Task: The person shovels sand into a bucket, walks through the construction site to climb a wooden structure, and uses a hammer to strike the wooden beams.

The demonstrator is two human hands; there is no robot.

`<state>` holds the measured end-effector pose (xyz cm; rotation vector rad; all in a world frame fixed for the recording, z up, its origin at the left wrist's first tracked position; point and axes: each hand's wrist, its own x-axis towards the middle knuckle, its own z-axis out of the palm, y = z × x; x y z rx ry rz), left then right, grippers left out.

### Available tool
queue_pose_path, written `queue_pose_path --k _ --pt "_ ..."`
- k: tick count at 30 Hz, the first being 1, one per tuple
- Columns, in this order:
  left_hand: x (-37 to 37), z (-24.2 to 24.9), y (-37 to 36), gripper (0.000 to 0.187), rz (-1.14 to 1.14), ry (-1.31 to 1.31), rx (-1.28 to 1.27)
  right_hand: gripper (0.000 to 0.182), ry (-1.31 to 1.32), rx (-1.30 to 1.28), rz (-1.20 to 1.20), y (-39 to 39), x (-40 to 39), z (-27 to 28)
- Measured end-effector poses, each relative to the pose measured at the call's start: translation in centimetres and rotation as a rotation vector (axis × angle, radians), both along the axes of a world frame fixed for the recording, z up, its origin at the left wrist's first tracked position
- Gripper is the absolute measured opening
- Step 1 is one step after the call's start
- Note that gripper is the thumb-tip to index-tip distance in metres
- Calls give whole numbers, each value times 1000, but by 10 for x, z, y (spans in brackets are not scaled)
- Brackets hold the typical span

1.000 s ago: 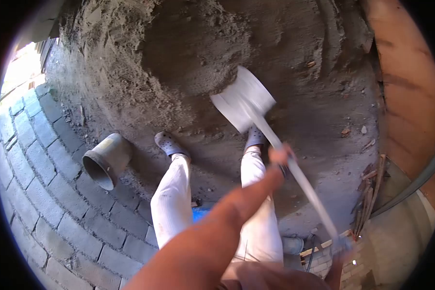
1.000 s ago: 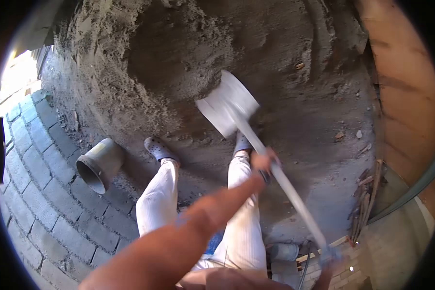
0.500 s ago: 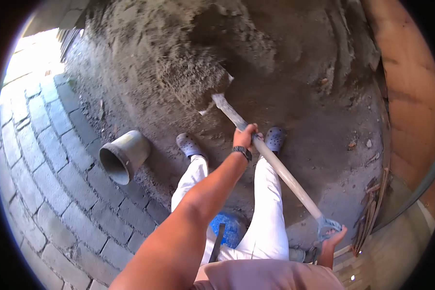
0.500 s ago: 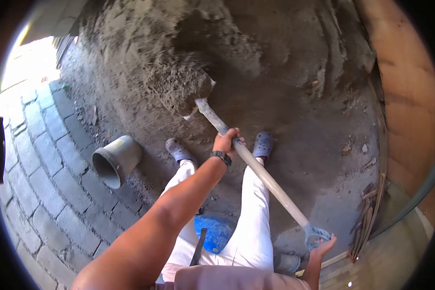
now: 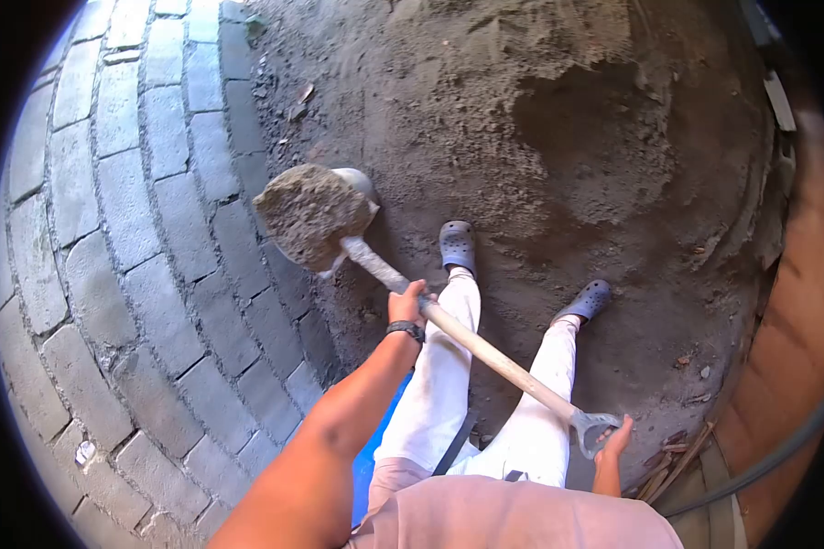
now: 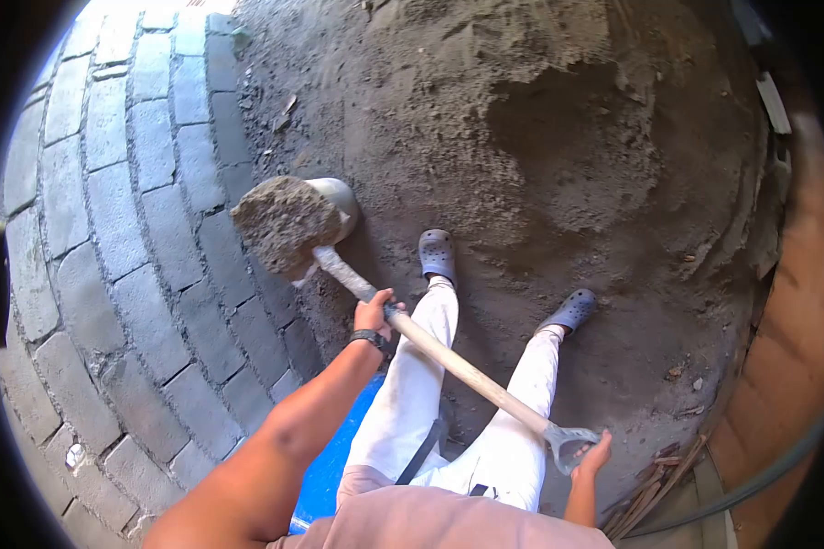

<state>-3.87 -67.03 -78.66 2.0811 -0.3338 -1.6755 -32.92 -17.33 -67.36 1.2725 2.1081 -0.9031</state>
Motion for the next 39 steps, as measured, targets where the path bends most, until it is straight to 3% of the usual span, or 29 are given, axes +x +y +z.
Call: queue_pose_path --k 6,8,9,11,13,15,16,17,18,19,20,21,24,26,27,28,29,32,35,37,39 --pt "115 -7 -44 26 4 -278 3 65 -489 21 407 -112 12 -35" --pt "120 -9 -55 41 -115 -657 -50 75 -673 85 932 -136 15 -48" --pt "128 -13 -57 41 -114 -664 -46 75 -681 85 935 -119 17 -68" --pt "136 -22 -58 65 -255 -677 100 77 -950 -2 1504 -57 13 -127" --pt "112 -8 -51 66 -216 -669 98 70 -940 -35 1453 -68 0 -106" --pt "78 9 -43 51 -172 -534 -1 62 -727 -82 1021 -76 -19 -76" --pt "57 12 -39 51 -198 -524 -4 52 -546 -67 908 -88 -33 -50" --pt "31 12 -33 42 -58 -320 -30 52 -534 -60 878 -68 -42 -44" --pt "1 10 -25 35 79 -113 -47 48 -365 -157 598 -45 -52 -41" --pt "-38 5 -15 35 46 -94 -38 44 -190 -246 318 -22 -63 -37" --pt "-82 -2 -2 29 83 -41 -25 39 -305 -336 -22 6 -75 -26" --pt "-120 -12 17 25 121 9 -8 39 -288 -329 -51 34 -79 -15" --pt "-228 -65 117 18 -118 236 168 42 -9 -134 -255 156 -81 19" --pt "-294 -75 224 14 -218 277 303 44 58 2 -318 244 -75 85" --pt "-300 -112 296 16 -350 276 316 42 110 101 -330 292 -68 121" --pt "-331 -73 343 17 -422 330 514 36 292 189 -311 318 -61 159" --pt "-340 -62 403 17 -370 505 560 37 250 59 -268 369 -51 208" --pt "-361 -25 518 12 -356 493 871 44 253 267 -236 426 -36 334" --pt "-357 -47 557 12 -310 435 918 43 301 338 -230 437 -53 294" --pt "-354 -100 498 14 -362 384 698 43 311 297 -270 424 -66 183" --pt "-354 -186 362 14 -388 282 564 43 276 274 -303 352 -85 32"
